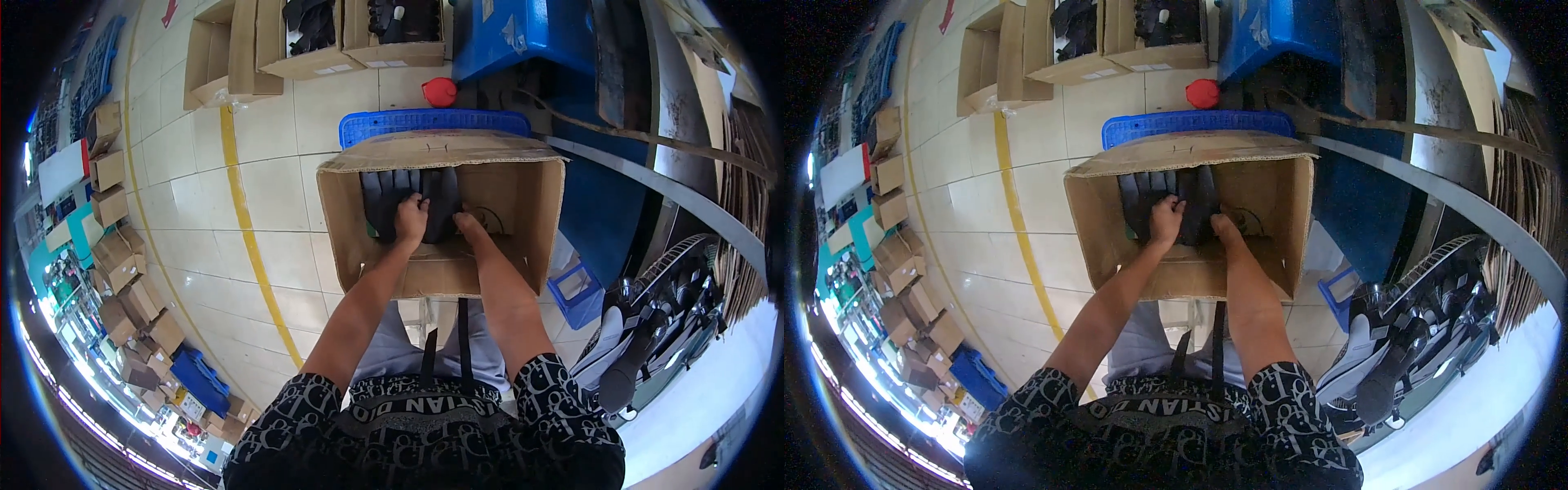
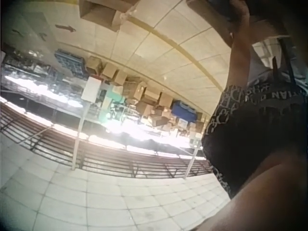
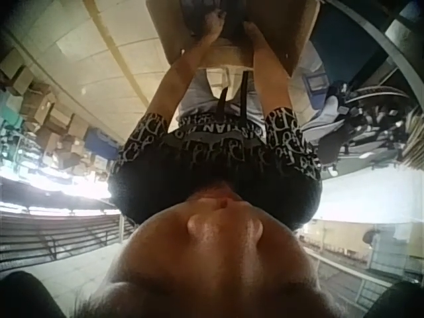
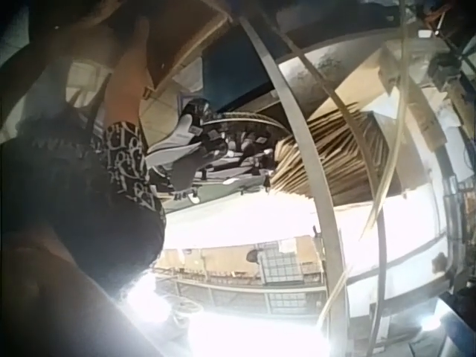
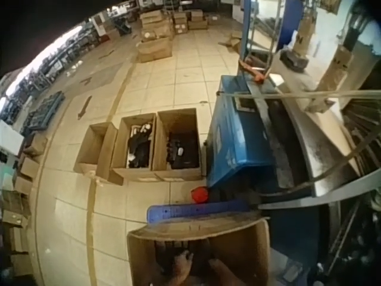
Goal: The recorder is collecting and organizing shoe sole components into a cardboard box in a manufacturing setting.
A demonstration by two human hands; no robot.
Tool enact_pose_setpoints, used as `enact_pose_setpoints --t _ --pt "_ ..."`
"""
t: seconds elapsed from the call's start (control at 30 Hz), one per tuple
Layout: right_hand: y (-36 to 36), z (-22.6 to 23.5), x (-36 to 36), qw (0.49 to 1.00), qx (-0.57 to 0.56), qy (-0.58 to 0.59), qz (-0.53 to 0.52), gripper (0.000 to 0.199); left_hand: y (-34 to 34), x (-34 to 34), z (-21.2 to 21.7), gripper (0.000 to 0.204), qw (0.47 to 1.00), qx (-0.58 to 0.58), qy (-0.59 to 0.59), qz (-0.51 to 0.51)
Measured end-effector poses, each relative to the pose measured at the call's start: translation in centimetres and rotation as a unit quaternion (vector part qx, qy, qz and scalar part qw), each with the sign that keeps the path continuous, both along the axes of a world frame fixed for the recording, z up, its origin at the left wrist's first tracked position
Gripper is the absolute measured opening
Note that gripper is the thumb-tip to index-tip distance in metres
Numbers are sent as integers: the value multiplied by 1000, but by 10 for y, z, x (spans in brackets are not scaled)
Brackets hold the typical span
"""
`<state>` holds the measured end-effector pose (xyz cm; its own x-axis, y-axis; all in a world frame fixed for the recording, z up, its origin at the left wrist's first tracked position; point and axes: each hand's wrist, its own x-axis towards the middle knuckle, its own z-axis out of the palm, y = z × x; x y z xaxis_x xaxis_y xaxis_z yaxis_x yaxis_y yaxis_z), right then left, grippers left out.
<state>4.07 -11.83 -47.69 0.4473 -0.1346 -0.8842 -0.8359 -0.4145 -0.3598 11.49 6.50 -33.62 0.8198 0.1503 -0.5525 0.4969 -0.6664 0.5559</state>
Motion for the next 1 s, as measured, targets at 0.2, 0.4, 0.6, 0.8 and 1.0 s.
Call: enact_pose_setpoints --t 0.2,0.4,0.6,0.8,1.0 --pt "76 84 56 972 -50 30 228 45 42 3 6 28 996 85 -18 -9" --pt "52 152 84 935 -120 17 333 22 22 24 30 43 987 94 34 -126" --pt "72 301 97 902 -206 -259 279 29 59 19 84 45 970 9 72 -231" --pt "-21 651 48 844 -61 -529 63 22 -18 4 283 27 909 -270 -76 -308" --pt "-155 677 -59 797 -459 -378 103 18 -134 -27 416 24 834 -408 119 -353"
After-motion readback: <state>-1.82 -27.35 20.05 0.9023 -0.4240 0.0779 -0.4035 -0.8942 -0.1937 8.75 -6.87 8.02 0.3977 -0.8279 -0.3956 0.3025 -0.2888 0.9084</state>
